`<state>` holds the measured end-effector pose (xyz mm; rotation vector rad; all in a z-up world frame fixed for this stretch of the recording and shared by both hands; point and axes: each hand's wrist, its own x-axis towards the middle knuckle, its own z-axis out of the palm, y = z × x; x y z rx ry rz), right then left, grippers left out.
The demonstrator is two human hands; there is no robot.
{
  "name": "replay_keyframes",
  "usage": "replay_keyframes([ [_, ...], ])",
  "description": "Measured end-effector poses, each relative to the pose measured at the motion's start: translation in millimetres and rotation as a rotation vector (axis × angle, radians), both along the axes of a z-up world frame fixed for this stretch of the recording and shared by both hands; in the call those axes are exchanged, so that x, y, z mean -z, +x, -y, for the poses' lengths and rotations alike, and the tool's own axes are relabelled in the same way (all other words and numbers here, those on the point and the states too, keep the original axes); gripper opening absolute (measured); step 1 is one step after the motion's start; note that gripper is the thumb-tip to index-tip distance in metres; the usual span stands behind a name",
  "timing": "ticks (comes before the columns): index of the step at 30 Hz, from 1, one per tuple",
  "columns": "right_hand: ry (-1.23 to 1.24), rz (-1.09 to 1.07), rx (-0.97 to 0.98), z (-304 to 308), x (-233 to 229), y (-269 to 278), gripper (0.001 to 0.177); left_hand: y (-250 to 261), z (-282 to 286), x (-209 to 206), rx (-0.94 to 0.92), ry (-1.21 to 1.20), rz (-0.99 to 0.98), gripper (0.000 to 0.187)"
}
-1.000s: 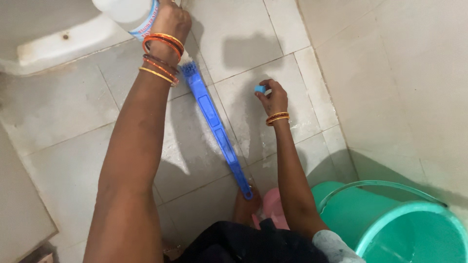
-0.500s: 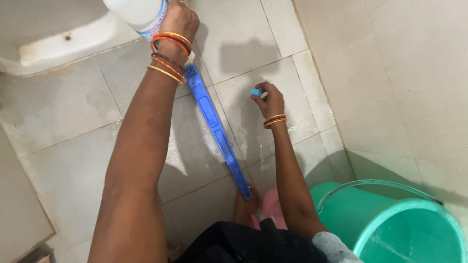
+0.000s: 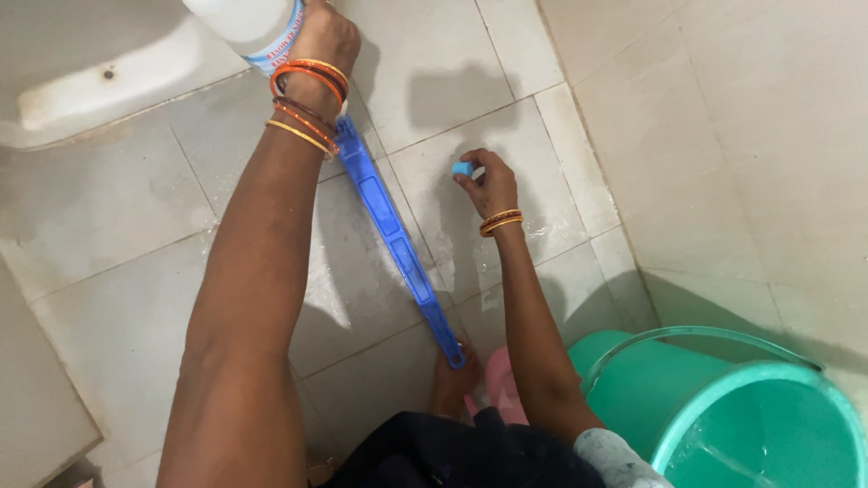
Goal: The person scrubs the bathroom floor and tiles using a blue brush, pours liquid from a white bottle onto the floor and brush, and rinses the area with water from a green bucket.
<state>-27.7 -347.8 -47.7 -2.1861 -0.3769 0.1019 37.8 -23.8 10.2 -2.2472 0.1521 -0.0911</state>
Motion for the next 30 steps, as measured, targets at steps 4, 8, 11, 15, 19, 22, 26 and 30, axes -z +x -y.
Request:
replay_keyframes([
  [4,-0.021,0.004,0.002,0,-2,0,0.033,5,-1,-2,0.005,0.024,-0.013,0.018],
  [8,-0.023,-0.006,0.002,4,-6,1,0.033,4,-4,2,0.004,0.031,-0.007,0.017],
  [11,-0.016,-0.019,0.010,5,-8,1,0.033,5,-7,4,-0.002,0.034,0.000,0.017],
  [15,0.013,-0.004,-0.003,5,-8,2,0.033,7,-10,8,-0.007,0.037,0.000,0.016],
  [19,0.010,0.004,-0.010,4,-9,1,0.033,6,-9,5,-0.006,0.042,0.003,0.015],
  [22,-0.004,-0.003,-0.006,4,-11,1,0.032,1,-6,2,-0.012,0.063,0.002,0.017],
  [26,-0.016,0.018,-0.008,2,-14,2,0.033,-1,-6,-6,0.009,0.066,0.026,0.020],
  [30,0.035,0.044,-0.019,-1,-19,1,0.033,-9,2,-20,-0.021,0.067,-0.016,0.021],
])
